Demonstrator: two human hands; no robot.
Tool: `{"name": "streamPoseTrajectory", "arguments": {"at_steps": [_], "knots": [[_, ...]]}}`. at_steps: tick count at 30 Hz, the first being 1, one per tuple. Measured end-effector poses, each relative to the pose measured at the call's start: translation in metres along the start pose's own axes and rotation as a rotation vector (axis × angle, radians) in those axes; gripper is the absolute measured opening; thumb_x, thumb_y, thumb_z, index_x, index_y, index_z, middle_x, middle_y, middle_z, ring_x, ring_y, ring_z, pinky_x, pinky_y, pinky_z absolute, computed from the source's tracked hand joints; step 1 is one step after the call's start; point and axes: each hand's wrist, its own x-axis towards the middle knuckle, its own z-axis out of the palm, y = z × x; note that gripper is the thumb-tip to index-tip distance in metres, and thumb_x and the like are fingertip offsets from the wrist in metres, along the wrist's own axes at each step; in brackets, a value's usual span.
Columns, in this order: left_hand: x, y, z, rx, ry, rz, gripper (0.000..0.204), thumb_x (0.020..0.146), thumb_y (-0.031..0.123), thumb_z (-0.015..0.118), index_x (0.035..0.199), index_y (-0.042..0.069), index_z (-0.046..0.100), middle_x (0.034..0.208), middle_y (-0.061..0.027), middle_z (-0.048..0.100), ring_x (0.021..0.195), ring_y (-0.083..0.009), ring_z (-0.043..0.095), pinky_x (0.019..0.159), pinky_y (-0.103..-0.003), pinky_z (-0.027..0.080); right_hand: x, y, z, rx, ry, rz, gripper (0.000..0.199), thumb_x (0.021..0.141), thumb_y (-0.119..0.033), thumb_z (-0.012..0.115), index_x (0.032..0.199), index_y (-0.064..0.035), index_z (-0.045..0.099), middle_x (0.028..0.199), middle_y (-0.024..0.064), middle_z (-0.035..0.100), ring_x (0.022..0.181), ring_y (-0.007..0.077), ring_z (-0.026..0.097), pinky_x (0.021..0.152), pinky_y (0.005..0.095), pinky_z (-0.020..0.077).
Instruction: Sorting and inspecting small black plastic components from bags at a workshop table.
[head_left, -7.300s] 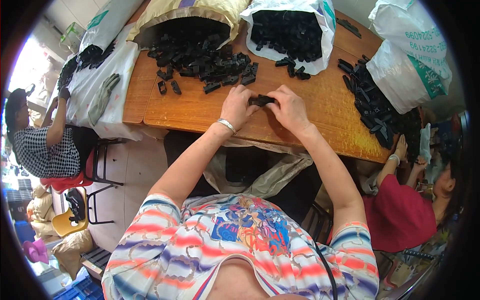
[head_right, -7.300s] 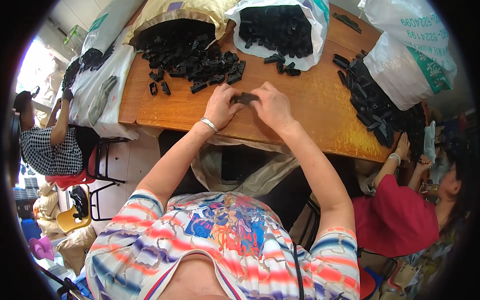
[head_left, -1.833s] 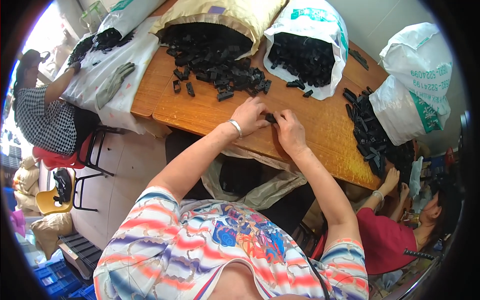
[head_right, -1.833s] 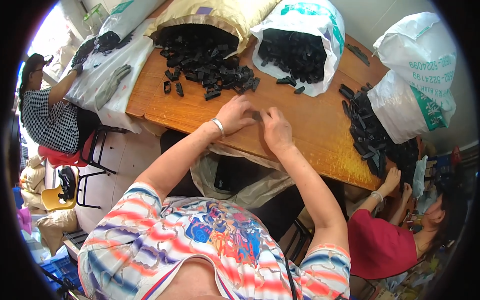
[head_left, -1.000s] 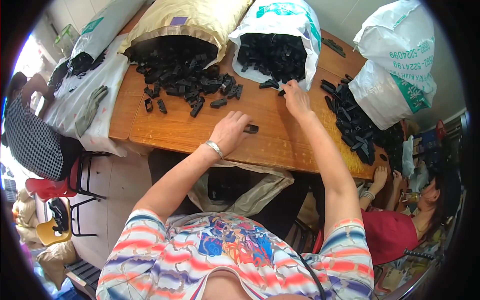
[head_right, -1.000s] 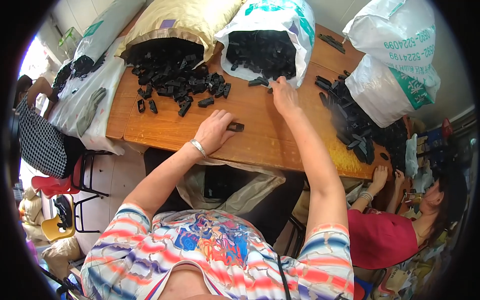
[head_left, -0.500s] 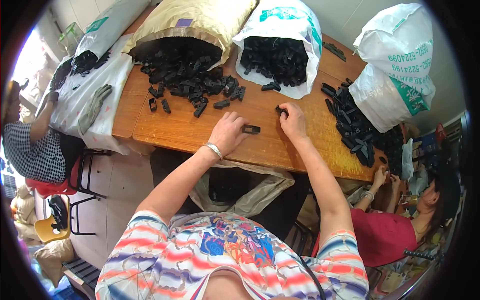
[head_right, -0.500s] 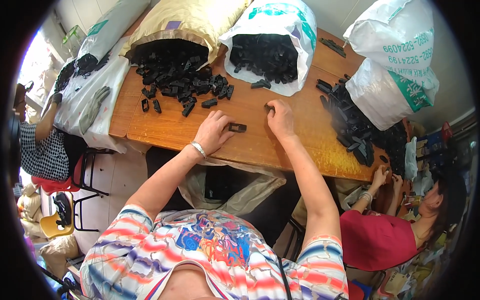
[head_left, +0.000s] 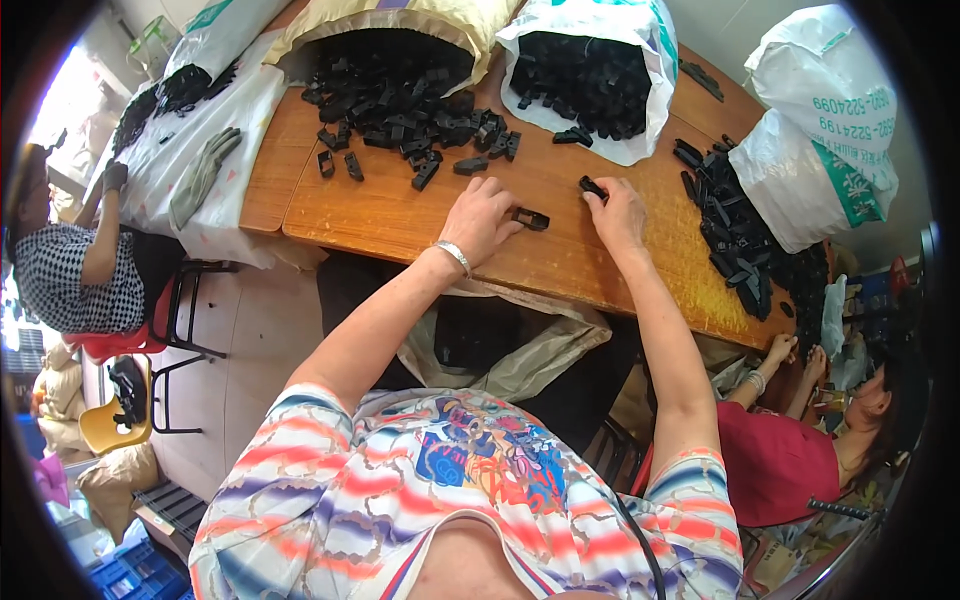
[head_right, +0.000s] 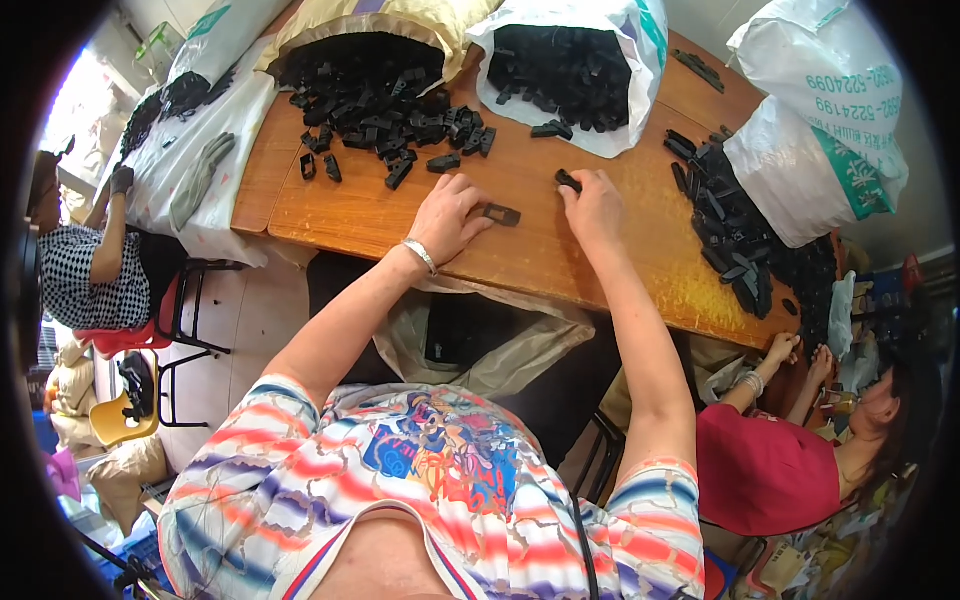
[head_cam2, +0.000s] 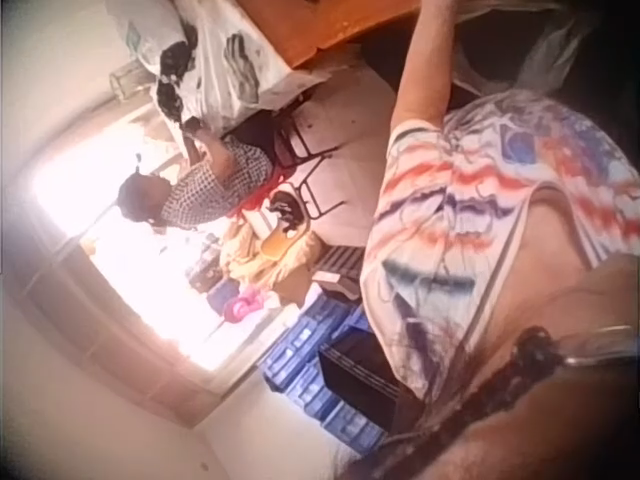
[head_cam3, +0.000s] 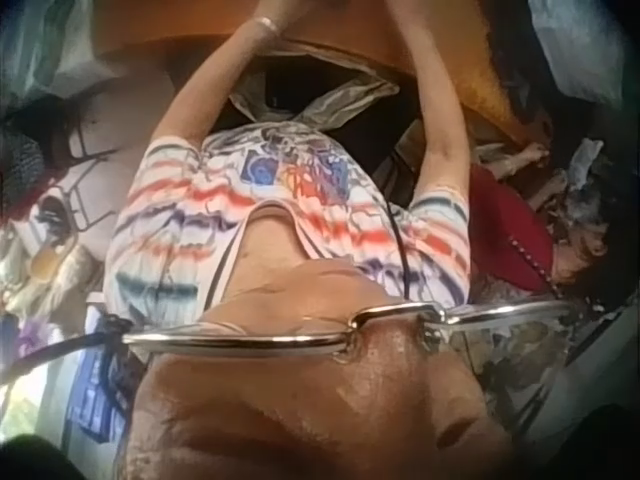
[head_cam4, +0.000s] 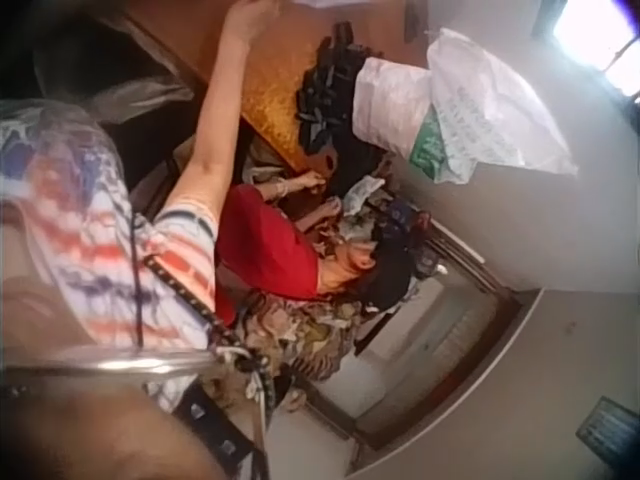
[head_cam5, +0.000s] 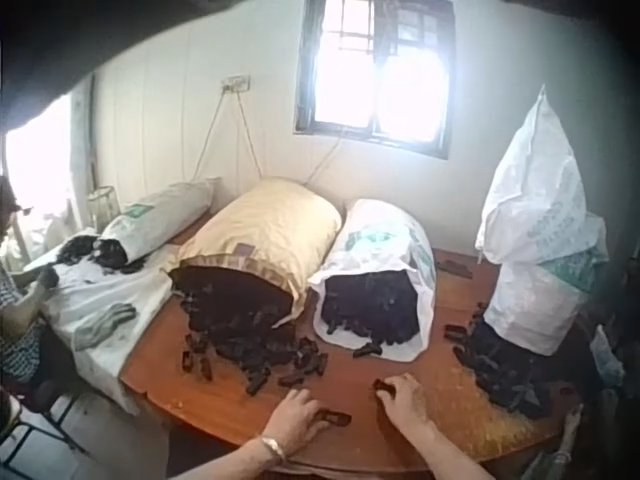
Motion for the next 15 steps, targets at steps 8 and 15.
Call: {"name": "streamPoseTrajectory", "arguments": {"at_steps": [8,15], "knots": [[-0.002,-0.001,-0.001,0.003,-0.011,-0.015,0.025,0.073,0.01,0.077,0.096,0.005,0.067,0.095,-0.0109,0.059,0.097,-0.0322,0.053,0.085,-0.039,0.048,-0.036,-0.068,-0.011,0.341,-0.14,-0.183,0.02,0.075,-0.013,0.077,0.093,-0.0078,0.072,0.085,0.0077,0.063,0.077,0.0272,0.064,0.068,0.037,0.0514],[-0.003,-0.002,0.0,0.013,-0.017,-0.012,0.024,0.072,0.01,0.076,0.095,0.006,0.068,0.094,-0.0104,0.059,0.094,-0.0321,0.054,0.084,-0.039,0.048,-0.043,-0.074,-0.009,0.158,-0.094,-0.377,0.023,0.076,-0.01,0.073,0.099,-0.0082,0.07,0.087,0.0079,0.059,0.081,0.0276,0.062,0.068,0.0361,0.0522]]}}
